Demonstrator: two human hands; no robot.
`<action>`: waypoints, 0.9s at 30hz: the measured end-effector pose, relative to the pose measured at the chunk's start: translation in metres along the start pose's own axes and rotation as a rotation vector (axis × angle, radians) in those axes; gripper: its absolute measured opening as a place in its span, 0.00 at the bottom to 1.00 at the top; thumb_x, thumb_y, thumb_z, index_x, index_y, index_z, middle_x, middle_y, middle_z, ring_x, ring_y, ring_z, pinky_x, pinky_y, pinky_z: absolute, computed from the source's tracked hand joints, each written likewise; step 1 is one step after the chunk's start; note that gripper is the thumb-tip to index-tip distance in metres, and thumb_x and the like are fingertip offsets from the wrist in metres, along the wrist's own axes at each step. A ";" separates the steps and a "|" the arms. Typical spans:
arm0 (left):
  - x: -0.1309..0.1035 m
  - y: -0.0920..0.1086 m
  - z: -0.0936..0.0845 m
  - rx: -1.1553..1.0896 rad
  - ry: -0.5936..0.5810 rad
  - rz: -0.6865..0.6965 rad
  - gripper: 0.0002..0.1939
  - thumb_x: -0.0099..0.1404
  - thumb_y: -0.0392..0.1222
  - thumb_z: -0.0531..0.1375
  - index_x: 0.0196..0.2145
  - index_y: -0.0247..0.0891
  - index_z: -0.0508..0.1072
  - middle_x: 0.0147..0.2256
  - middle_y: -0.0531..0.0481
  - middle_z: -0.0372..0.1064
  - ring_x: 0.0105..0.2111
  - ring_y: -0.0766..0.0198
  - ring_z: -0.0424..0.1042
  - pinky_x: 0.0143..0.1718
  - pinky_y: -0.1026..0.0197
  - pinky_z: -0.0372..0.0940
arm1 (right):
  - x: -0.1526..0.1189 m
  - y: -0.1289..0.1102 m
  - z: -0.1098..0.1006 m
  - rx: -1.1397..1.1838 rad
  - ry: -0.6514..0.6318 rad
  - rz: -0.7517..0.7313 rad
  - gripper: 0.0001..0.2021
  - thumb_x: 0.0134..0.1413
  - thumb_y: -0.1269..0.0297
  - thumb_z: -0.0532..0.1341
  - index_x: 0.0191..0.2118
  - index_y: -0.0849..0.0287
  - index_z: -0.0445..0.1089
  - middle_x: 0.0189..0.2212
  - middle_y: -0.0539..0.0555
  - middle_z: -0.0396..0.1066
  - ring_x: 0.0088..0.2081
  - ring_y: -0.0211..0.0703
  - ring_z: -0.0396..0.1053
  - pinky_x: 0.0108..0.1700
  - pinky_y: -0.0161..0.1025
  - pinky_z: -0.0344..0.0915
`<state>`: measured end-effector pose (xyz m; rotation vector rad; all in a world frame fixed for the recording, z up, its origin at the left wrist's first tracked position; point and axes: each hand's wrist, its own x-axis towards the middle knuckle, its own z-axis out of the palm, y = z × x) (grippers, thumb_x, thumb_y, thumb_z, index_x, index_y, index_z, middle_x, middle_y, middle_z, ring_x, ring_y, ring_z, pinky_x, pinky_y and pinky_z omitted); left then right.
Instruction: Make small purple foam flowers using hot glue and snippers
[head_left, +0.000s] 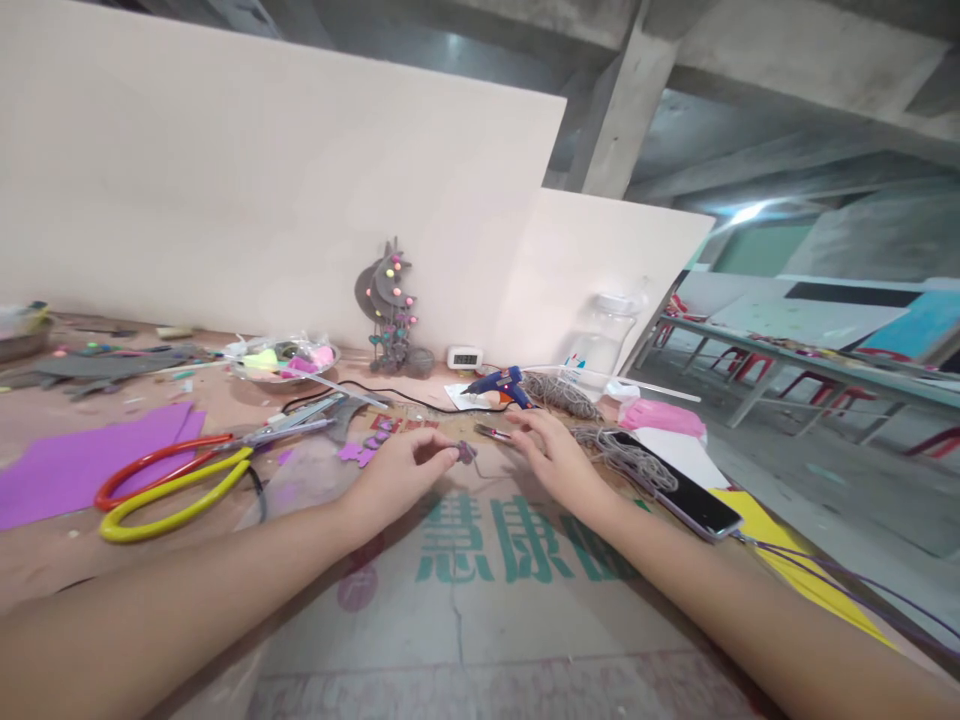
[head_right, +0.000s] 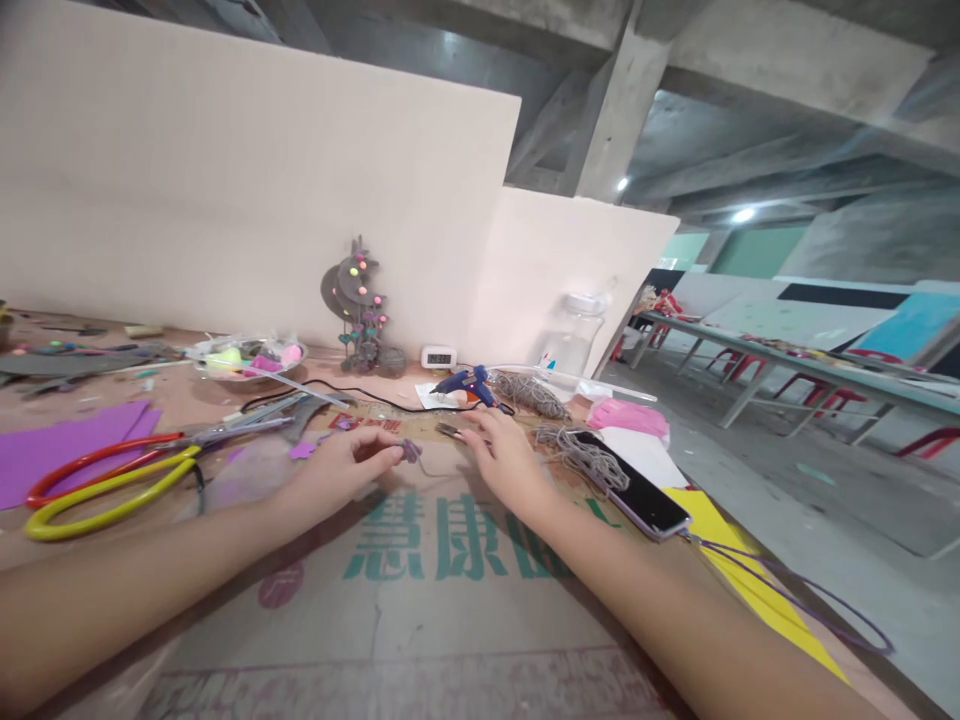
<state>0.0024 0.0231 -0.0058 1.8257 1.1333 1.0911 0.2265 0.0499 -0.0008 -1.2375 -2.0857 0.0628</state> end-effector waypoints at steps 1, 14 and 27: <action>0.000 0.001 0.000 -0.001 -0.020 0.002 0.11 0.59 0.44 0.54 0.31 0.37 0.73 0.30 0.51 0.73 0.32 0.62 0.70 0.33 0.64 0.62 | -0.001 -0.009 -0.002 0.065 -0.015 0.014 0.13 0.57 0.61 0.52 0.44 0.58 0.69 0.45 0.58 0.69 0.49 0.47 0.65 0.52 0.46 0.59; -0.005 0.009 0.000 0.096 -0.047 0.076 0.11 0.60 0.43 0.53 0.32 0.36 0.74 0.29 0.51 0.71 0.30 0.65 0.67 0.30 0.66 0.59 | -0.012 -0.051 0.010 0.416 -0.192 0.195 0.08 0.52 0.63 0.56 0.30 0.60 0.71 0.29 0.50 0.72 0.34 0.40 0.68 0.39 0.36 0.62; -0.006 0.008 0.001 0.059 -0.089 0.049 0.14 0.61 0.42 0.52 0.40 0.35 0.72 0.37 0.47 0.73 0.36 0.61 0.70 0.36 0.62 0.63 | -0.014 -0.049 0.011 0.430 -0.200 0.199 0.09 0.54 0.63 0.54 0.27 0.60 0.65 0.24 0.48 0.65 0.28 0.36 0.62 0.33 0.34 0.58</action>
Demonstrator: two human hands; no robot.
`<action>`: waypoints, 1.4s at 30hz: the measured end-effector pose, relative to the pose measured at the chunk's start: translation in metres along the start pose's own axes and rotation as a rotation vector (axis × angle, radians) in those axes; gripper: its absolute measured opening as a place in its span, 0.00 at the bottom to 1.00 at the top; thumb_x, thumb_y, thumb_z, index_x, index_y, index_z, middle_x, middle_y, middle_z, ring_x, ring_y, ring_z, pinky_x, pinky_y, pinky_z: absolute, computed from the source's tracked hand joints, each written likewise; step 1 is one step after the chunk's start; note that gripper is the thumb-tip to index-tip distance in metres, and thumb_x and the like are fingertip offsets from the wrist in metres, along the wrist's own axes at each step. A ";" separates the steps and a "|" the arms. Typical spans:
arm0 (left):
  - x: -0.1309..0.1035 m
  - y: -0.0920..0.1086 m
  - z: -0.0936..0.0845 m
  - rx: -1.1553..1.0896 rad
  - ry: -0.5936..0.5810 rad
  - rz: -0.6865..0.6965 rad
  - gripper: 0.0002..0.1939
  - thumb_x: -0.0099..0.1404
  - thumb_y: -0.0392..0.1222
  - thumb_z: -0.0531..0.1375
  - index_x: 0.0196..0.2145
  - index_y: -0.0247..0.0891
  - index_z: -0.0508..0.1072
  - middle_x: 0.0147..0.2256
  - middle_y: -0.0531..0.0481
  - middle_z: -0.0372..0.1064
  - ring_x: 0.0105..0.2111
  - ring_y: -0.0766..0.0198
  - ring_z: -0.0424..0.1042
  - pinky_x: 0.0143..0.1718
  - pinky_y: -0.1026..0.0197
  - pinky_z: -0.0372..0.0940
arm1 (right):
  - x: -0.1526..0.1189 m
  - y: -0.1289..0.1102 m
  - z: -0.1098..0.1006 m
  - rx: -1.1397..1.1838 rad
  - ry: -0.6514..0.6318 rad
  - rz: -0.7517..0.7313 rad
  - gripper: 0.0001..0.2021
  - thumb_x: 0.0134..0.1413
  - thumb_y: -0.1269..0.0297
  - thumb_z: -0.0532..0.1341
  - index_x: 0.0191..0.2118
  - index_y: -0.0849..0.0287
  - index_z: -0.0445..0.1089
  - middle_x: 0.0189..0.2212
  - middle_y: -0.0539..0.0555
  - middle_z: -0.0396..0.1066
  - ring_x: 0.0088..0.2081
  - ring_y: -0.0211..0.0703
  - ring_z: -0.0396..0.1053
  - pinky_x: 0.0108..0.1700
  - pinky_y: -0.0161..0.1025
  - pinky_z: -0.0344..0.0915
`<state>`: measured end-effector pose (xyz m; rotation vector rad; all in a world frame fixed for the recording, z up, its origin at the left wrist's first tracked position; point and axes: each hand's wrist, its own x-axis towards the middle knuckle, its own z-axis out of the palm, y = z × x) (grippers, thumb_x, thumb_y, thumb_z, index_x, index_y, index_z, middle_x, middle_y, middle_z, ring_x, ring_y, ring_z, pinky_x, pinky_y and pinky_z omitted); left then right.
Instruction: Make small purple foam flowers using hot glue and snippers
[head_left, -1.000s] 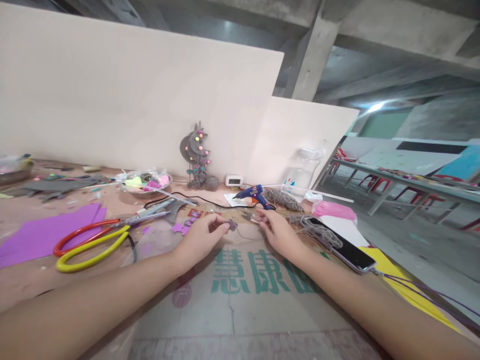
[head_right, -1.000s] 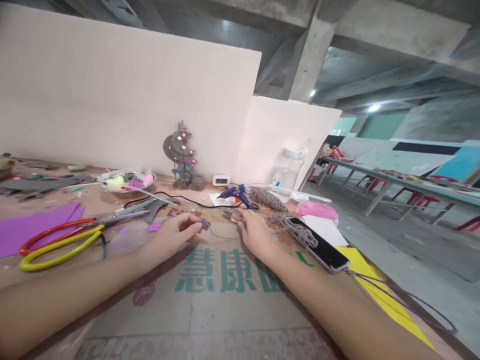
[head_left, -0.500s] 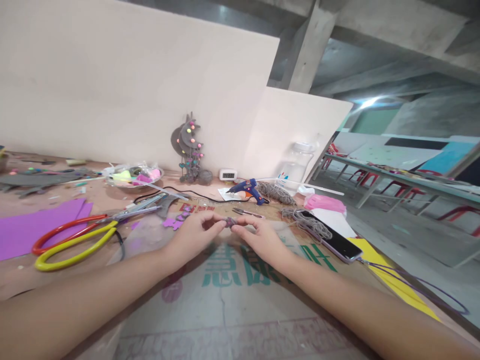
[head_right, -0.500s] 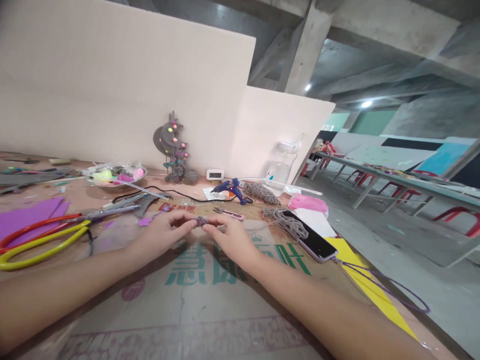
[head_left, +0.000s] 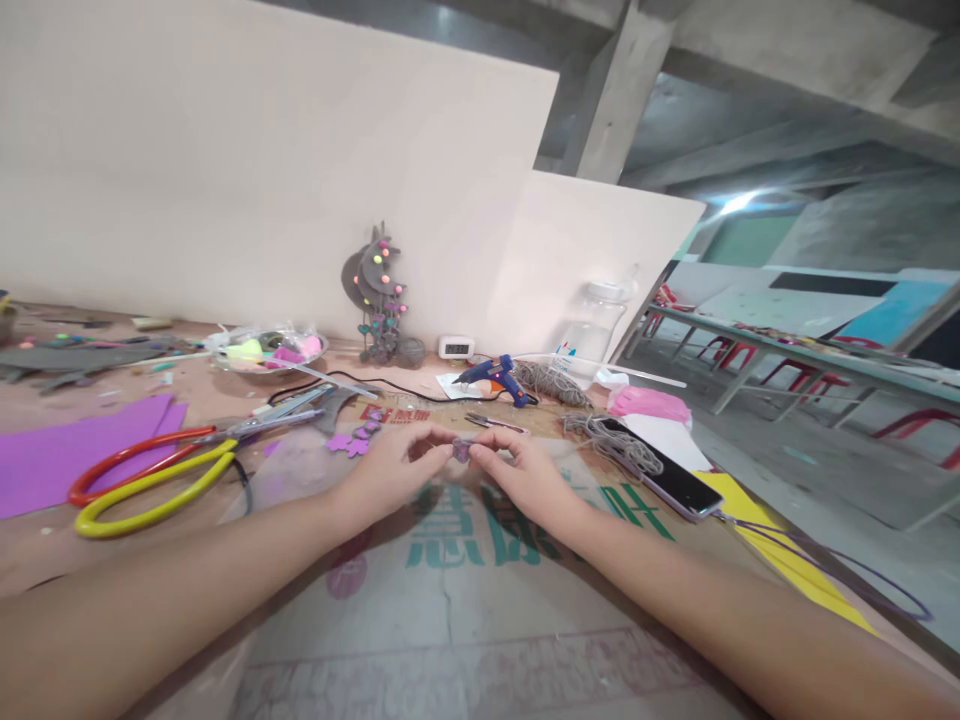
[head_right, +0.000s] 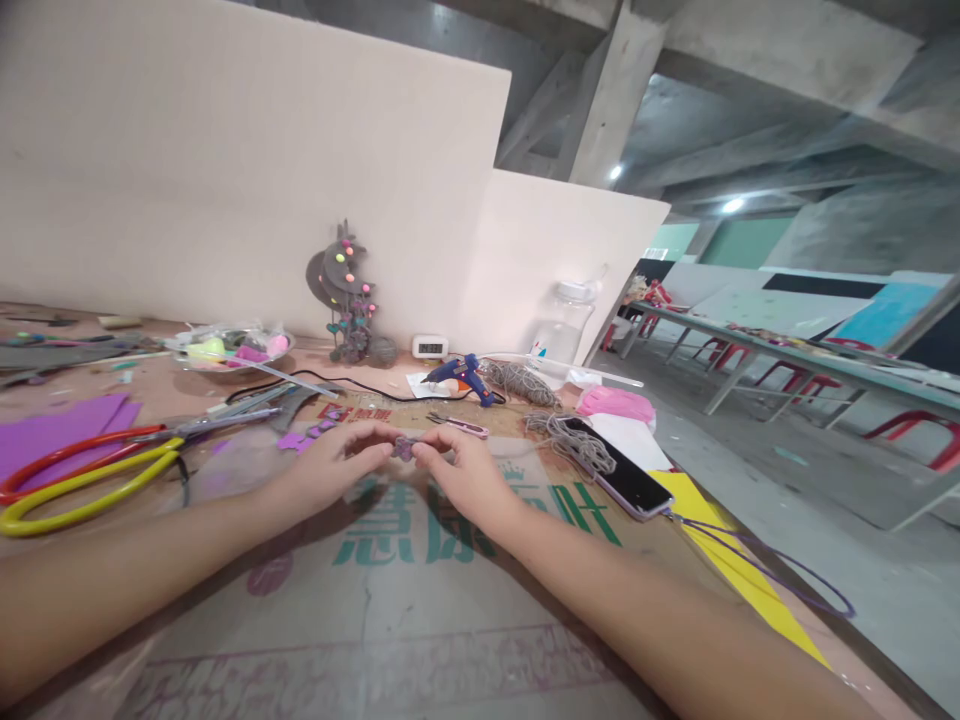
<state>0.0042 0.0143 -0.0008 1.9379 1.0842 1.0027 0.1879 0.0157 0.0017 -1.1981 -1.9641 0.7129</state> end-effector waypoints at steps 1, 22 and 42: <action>0.000 0.000 -0.001 0.004 -0.002 0.003 0.14 0.61 0.43 0.52 0.39 0.35 0.72 0.36 0.48 0.73 0.36 0.60 0.70 0.36 0.62 0.63 | 0.000 0.000 0.000 0.001 -0.004 -0.007 0.09 0.54 0.63 0.54 0.27 0.60 0.65 0.24 0.48 0.65 0.28 0.36 0.62 0.33 0.34 0.58; 0.005 -0.010 -0.002 -0.067 0.024 0.004 0.19 0.63 0.50 0.49 0.40 0.36 0.74 0.36 0.47 0.74 0.38 0.59 0.71 0.38 0.61 0.63 | -0.002 -0.001 -0.001 -0.116 0.010 -0.075 0.09 0.55 0.63 0.54 0.28 0.58 0.67 0.26 0.50 0.68 0.31 0.39 0.65 0.36 0.37 0.61; 0.001 -0.002 -0.001 0.051 0.081 -0.007 0.09 0.59 0.43 0.54 0.28 0.36 0.71 0.25 0.53 0.68 0.27 0.65 0.66 0.29 0.64 0.59 | -0.005 -0.002 0.000 -0.182 -0.007 -0.189 0.09 0.56 0.62 0.54 0.29 0.58 0.67 0.28 0.50 0.69 0.33 0.38 0.65 0.38 0.36 0.60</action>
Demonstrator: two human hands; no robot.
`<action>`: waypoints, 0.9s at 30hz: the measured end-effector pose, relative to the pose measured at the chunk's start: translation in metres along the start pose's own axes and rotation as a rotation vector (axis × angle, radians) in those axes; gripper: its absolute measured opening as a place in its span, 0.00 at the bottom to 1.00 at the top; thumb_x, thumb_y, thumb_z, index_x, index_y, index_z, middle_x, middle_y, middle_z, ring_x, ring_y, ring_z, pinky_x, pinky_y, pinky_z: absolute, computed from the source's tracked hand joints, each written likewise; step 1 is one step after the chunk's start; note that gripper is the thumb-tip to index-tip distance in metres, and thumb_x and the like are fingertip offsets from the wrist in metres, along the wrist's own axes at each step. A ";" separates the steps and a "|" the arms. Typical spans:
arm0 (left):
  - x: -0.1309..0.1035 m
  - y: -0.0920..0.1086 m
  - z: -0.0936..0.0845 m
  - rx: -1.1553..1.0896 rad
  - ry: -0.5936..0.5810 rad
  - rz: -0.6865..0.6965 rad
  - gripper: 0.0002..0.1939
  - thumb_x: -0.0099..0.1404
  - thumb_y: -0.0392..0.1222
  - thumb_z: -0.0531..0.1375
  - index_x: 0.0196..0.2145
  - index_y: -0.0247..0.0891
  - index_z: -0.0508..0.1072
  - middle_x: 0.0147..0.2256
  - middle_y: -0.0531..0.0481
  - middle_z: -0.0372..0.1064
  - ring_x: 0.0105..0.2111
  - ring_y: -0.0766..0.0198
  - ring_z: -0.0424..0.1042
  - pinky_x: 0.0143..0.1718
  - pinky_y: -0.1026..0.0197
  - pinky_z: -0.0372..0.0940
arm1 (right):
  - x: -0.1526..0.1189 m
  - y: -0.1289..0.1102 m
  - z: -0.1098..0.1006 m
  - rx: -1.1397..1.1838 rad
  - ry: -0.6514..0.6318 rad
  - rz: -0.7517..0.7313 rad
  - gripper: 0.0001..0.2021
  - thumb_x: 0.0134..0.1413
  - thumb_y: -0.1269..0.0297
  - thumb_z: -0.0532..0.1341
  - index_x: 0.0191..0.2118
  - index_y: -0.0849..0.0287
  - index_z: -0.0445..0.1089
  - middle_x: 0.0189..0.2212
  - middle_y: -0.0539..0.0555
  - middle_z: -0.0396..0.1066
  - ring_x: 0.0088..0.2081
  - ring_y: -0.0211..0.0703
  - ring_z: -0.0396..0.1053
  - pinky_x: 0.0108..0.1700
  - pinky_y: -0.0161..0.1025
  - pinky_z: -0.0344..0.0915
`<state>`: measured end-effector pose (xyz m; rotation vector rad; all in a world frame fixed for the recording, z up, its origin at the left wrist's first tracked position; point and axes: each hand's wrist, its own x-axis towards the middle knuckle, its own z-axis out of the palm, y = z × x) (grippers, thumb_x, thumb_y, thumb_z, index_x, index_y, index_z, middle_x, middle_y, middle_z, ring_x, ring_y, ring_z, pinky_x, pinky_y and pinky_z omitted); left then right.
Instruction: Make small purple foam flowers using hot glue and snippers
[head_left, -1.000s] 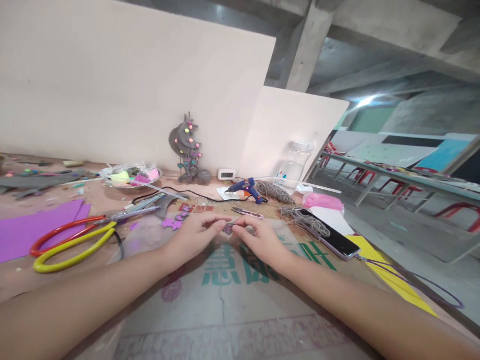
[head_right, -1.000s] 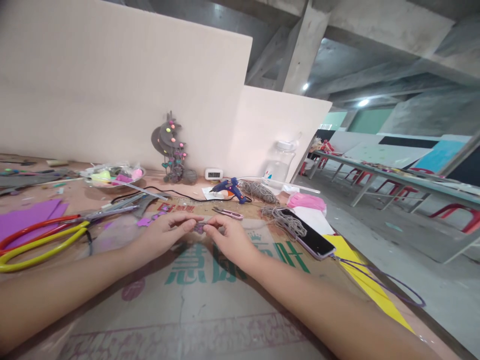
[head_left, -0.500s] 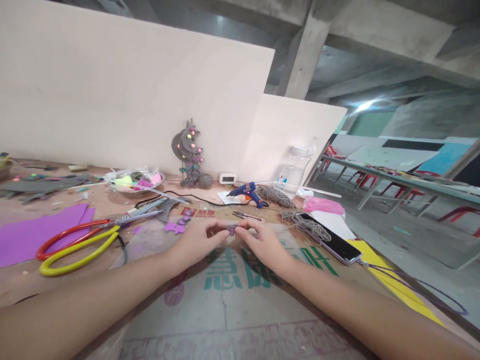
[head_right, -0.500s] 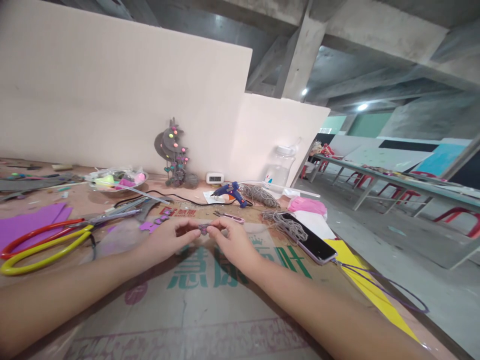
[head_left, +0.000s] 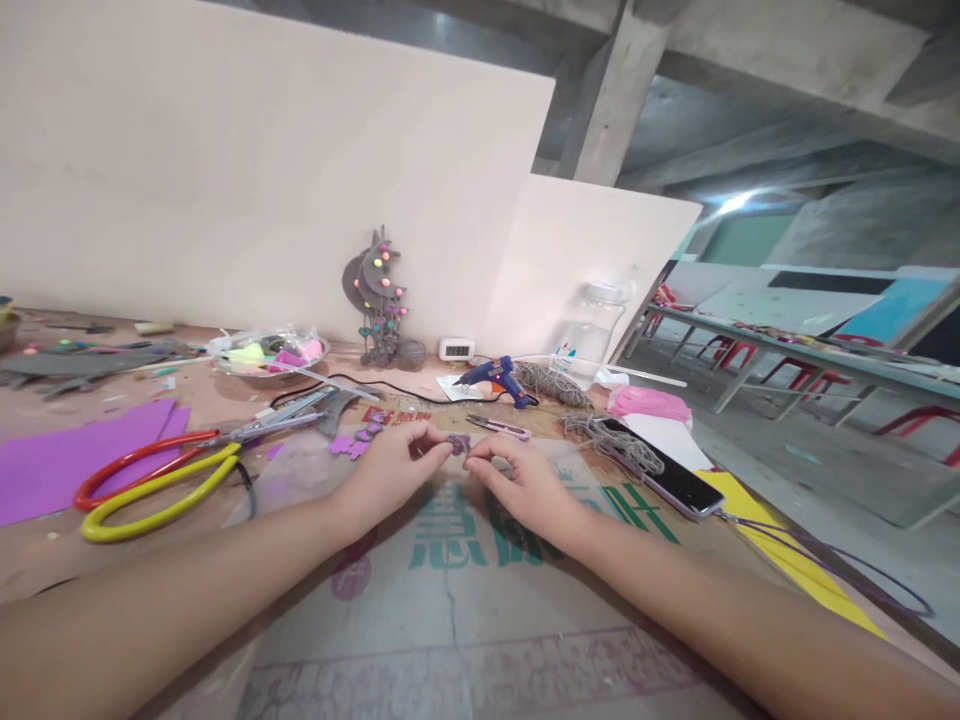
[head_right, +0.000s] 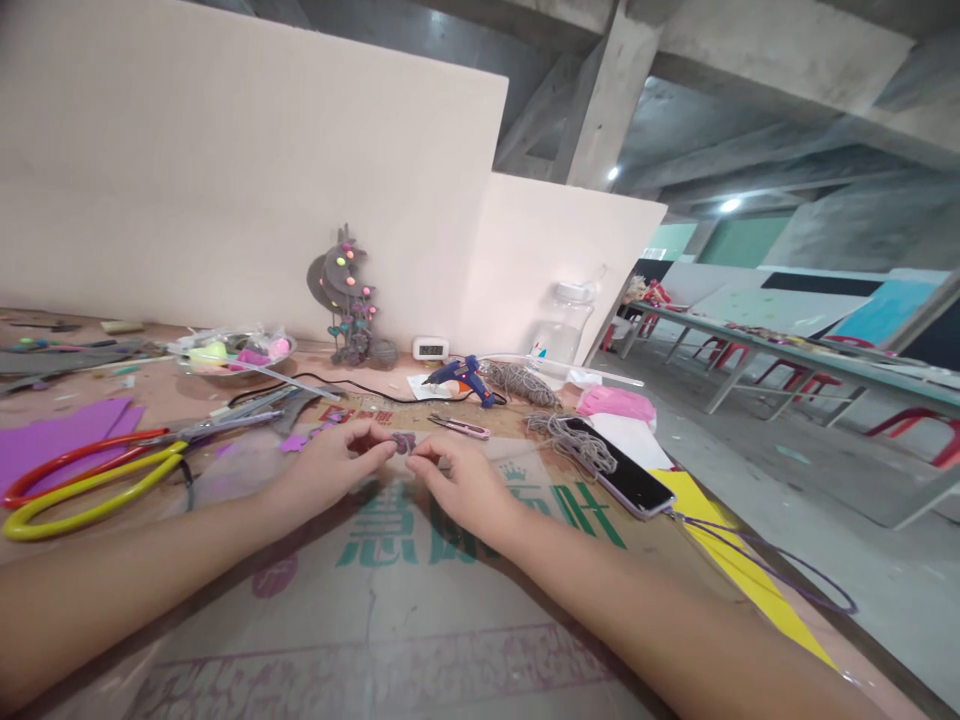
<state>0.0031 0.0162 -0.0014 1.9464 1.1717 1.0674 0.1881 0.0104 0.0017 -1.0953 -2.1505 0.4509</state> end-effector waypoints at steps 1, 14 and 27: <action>0.000 0.000 0.000 -0.002 -0.002 0.001 0.09 0.59 0.43 0.54 0.28 0.36 0.71 0.25 0.53 0.68 0.27 0.65 0.66 0.29 0.64 0.60 | -0.001 -0.001 0.000 -0.010 -0.012 -0.018 0.09 0.56 0.63 0.54 0.29 0.58 0.67 0.28 0.50 0.69 0.33 0.38 0.65 0.38 0.36 0.60; -0.003 0.005 -0.001 -0.018 0.023 0.000 0.09 0.59 0.44 0.53 0.28 0.37 0.69 0.26 0.53 0.67 0.28 0.65 0.66 0.29 0.65 0.59 | 0.003 0.008 -0.003 0.032 0.073 0.103 0.18 0.61 0.56 0.45 0.32 0.60 0.67 0.29 0.52 0.68 0.35 0.40 0.65 0.39 0.36 0.60; -0.004 0.008 -0.001 0.034 -0.040 0.044 0.08 0.59 0.41 0.53 0.26 0.37 0.69 0.25 0.54 0.68 0.26 0.67 0.65 0.28 0.66 0.59 | 0.003 0.006 -0.001 0.038 0.117 0.087 0.08 0.55 0.61 0.55 0.35 0.55 0.70 0.35 0.53 0.72 0.40 0.43 0.67 0.46 0.41 0.60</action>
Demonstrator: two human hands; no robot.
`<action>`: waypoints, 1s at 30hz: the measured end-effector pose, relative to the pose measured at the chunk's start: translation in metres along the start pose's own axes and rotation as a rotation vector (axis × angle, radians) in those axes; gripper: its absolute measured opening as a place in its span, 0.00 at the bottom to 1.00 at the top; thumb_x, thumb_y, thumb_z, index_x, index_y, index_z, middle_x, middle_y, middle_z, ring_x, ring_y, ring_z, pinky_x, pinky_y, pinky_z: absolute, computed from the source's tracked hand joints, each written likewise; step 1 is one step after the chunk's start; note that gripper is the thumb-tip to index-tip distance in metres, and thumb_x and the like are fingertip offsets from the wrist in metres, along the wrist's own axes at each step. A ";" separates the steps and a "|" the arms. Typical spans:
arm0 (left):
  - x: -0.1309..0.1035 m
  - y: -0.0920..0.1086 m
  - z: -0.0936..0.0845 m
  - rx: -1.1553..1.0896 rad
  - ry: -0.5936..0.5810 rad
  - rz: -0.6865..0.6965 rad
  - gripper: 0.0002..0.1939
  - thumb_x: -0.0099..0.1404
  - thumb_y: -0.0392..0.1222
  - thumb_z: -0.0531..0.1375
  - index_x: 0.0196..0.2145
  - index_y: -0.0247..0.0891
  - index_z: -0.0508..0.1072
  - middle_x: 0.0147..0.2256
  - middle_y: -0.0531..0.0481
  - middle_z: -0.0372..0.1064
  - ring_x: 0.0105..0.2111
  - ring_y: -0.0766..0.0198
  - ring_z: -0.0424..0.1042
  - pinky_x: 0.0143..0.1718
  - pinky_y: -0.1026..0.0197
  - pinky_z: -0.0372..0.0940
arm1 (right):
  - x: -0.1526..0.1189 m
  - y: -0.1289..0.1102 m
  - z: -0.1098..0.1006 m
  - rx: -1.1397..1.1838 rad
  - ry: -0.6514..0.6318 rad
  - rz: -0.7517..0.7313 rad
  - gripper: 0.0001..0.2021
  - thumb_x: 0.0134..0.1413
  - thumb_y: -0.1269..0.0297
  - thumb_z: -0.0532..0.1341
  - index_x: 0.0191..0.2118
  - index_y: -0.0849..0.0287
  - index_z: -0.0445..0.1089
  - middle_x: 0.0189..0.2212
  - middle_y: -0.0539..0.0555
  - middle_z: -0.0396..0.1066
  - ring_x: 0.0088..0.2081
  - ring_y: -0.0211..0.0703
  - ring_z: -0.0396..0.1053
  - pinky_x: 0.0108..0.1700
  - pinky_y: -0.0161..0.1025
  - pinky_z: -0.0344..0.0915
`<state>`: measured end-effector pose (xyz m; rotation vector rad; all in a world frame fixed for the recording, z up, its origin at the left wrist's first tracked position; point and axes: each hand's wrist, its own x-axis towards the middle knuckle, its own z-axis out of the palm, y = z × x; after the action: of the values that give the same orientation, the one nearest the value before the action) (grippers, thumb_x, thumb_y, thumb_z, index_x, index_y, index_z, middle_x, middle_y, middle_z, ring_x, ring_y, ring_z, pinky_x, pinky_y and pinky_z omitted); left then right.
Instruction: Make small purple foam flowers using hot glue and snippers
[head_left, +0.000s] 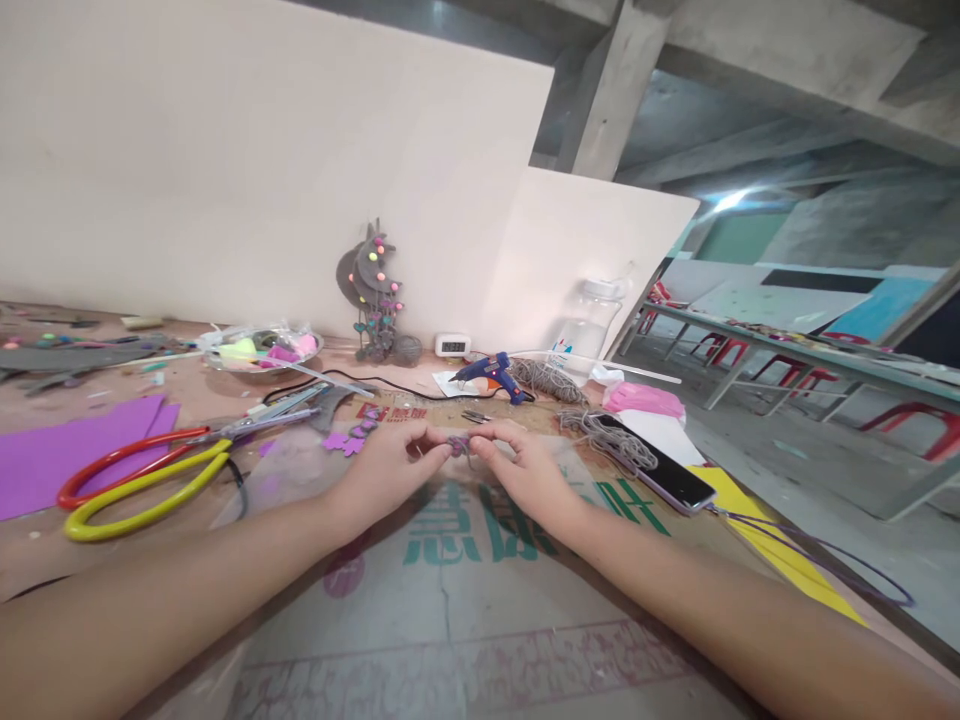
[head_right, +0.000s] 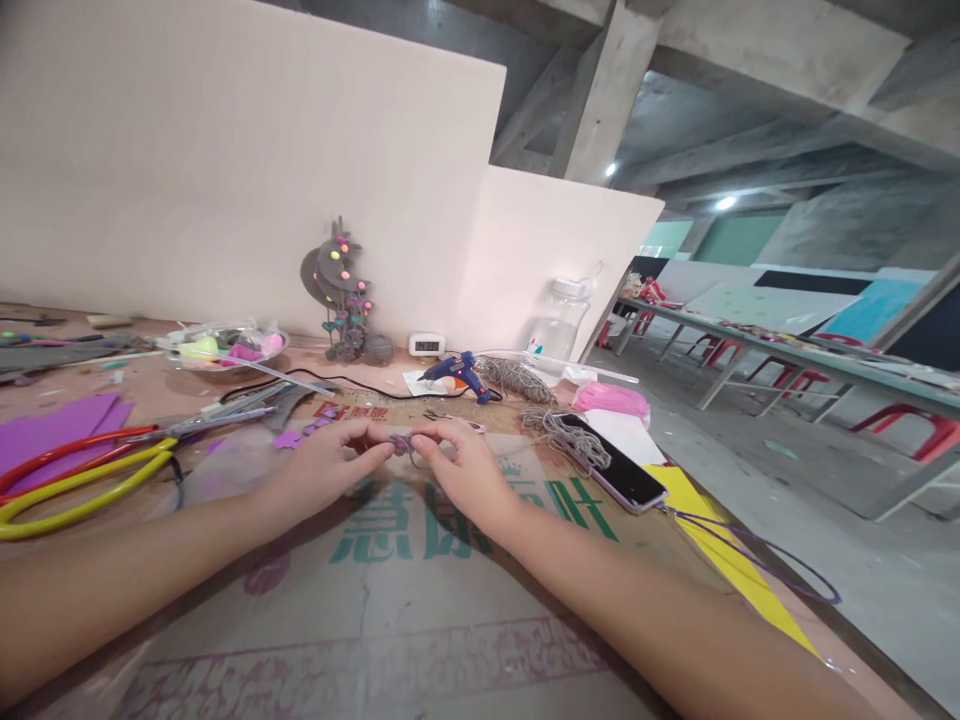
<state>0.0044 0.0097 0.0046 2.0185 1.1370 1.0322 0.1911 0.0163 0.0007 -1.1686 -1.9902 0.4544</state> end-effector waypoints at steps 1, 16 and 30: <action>0.000 -0.001 0.000 0.007 -0.008 0.011 0.09 0.59 0.41 0.53 0.26 0.37 0.69 0.25 0.54 0.68 0.26 0.67 0.65 0.29 0.65 0.59 | 0.000 0.000 0.000 0.003 0.002 0.006 0.08 0.54 0.61 0.55 0.34 0.56 0.70 0.35 0.52 0.72 0.40 0.43 0.67 0.46 0.41 0.60; 0.003 -0.010 0.003 -0.079 -0.036 -0.088 0.10 0.59 0.46 0.55 0.30 0.36 0.71 0.26 0.53 0.68 0.25 0.66 0.65 0.26 0.66 0.57 | 0.015 0.012 -0.021 -0.084 -0.009 -0.050 0.11 0.58 0.61 0.51 0.40 0.59 0.68 0.37 0.54 0.71 0.40 0.41 0.68 0.43 0.38 0.62; 0.002 -0.007 0.003 -0.009 -0.080 -0.103 0.10 0.59 0.45 0.53 0.28 0.37 0.69 0.24 0.55 0.64 0.24 0.67 0.62 0.25 0.66 0.56 | 0.040 0.059 -0.025 -0.621 -0.204 -0.188 0.10 0.56 0.67 0.55 0.37 0.61 0.73 0.36 0.58 0.71 0.40 0.45 0.68 0.43 0.39 0.61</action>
<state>0.0042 0.0139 -0.0016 1.9549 1.1791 0.8956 0.2336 0.0788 -0.0029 -1.3125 -2.4876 -0.1693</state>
